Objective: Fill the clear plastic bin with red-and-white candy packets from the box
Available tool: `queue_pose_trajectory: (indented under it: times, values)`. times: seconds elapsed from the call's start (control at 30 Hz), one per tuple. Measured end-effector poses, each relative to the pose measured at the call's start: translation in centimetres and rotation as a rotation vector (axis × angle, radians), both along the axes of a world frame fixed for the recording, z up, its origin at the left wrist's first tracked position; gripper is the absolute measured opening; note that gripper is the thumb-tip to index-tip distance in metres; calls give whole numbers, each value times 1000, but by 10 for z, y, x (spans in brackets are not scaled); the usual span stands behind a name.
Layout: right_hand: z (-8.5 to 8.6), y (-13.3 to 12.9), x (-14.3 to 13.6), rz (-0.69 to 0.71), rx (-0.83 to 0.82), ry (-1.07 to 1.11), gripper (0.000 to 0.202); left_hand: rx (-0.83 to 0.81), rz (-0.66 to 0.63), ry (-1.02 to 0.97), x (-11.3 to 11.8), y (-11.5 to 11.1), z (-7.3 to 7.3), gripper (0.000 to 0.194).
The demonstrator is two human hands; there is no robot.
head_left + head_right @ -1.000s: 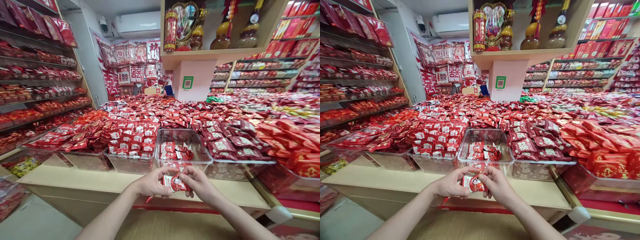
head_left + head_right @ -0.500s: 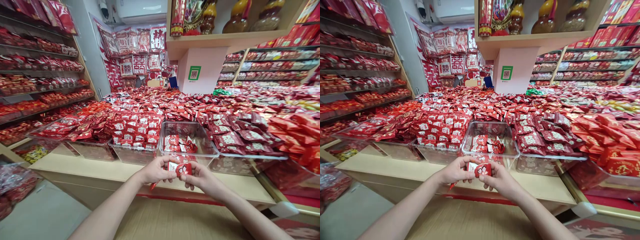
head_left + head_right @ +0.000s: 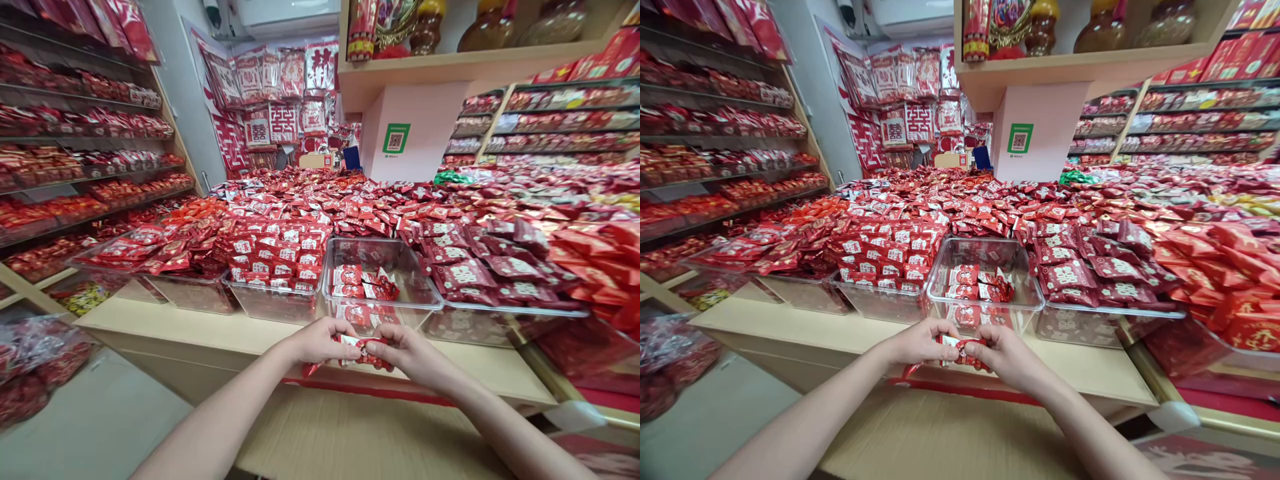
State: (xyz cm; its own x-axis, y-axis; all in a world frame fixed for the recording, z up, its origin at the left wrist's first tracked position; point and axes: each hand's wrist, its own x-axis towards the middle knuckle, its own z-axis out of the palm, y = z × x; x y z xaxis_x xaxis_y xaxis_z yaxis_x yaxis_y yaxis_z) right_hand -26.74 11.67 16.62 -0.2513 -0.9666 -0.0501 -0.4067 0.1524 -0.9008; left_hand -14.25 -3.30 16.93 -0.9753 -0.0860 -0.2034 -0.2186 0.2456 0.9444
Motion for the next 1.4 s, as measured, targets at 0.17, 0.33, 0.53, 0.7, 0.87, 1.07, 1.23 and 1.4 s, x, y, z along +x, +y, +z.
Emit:
queue_pose_trajectory:
  times: [0.17,0.33,0.53,0.7,0.87,1.07,1.23,1.4]
  values:
    - [4,2,3,16,53,210,27,-53,-37,-57,-2,-3,-6,32]
    - [-2,1,9,-6,64,231,23,-120,-25,-99,-2,-5,-9,37]
    - [-7,1,5,-18,80,261,19,-63,-20,-62,-2,-6,-19,39]
    - [-11,0,4,32,80,292,17,-81,-24,-81,-3,-8,-29,40]
    - [-3,3,8,-1,140,390,14,-35,-50,-118,-4,-12,-29,42]
    - [58,18,-5,-108,45,619,15,53,-108,-185,-3,-16,-27,46]
    - [93,-25,-48,-309,-16,566,18,96,-98,-169,-4,-14,-29,48]
    - [70,-95,-79,-173,255,358,10,120,-48,-169,-4,-13,-32,50]
